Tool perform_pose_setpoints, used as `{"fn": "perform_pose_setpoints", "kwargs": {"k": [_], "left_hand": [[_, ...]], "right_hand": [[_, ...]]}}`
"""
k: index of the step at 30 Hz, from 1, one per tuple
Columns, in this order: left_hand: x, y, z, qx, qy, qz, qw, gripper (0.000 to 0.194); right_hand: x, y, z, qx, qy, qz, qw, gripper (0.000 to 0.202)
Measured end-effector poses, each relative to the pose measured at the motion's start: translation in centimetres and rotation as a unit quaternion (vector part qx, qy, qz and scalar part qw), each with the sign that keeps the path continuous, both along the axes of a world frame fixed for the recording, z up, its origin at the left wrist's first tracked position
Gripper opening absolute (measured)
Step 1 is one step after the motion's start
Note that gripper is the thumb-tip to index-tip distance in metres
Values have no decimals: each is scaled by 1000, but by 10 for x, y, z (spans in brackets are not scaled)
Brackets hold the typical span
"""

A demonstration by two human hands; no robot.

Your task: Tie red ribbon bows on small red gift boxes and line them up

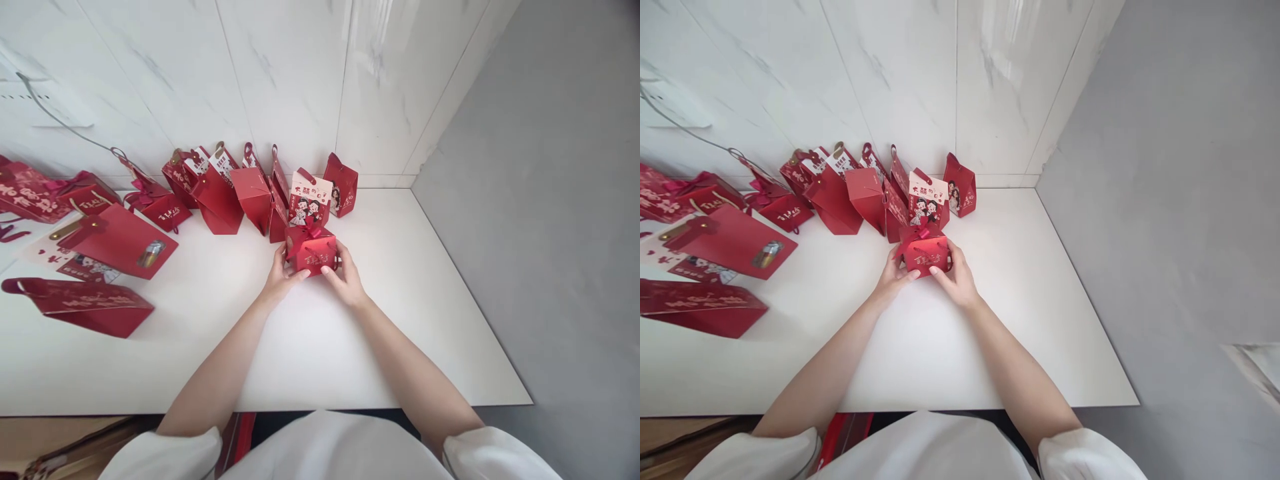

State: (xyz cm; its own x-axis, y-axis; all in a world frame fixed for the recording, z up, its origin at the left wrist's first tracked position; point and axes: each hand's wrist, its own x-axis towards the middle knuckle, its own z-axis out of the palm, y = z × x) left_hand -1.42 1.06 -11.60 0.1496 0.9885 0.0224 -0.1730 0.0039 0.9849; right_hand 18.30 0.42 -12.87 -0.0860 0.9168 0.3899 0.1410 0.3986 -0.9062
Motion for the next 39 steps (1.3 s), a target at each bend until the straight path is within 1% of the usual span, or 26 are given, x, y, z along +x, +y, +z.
{"fn": "perform_pose_setpoints", "kwargs": {"k": [1,4,6,8,10,15,21,26,31,36,39], "left_hand": [[0,0,1,-2,2,4,1000,96],[-1,0,2,-36,-2,-13,999,80],[-1,0,3,-56,-5,-22,998,73],[-1,0,3,-62,0,-14,998,71],[0,0,3,-63,15,-7,998,71],[1,-1,3,-64,38,-10,997,72],[0,-2,3,-57,25,-12,998,69],[-1,-1,1,-60,24,-9,998,68],[0,-2,4,-53,36,-4,998,70],[1,-3,5,-53,45,-1,998,70],[1,-2,5,-61,21,-9,998,68]], "right_hand": [[1,-2,3,5,7,15,1000,67],[1,-6,13,-10,56,48,997,57],[-1,-6,17,-38,84,82,992,60],[-2,-4,18,-63,98,117,986,65],[-2,-1,16,-80,108,134,982,68],[-1,1,12,-89,131,133,978,67],[-2,-1,16,-85,114,135,981,66],[-2,0,14,-94,118,129,980,66],[-1,2,13,-105,133,137,976,61],[0,2,16,-115,123,134,977,65],[1,3,14,-123,114,126,978,65]]}}
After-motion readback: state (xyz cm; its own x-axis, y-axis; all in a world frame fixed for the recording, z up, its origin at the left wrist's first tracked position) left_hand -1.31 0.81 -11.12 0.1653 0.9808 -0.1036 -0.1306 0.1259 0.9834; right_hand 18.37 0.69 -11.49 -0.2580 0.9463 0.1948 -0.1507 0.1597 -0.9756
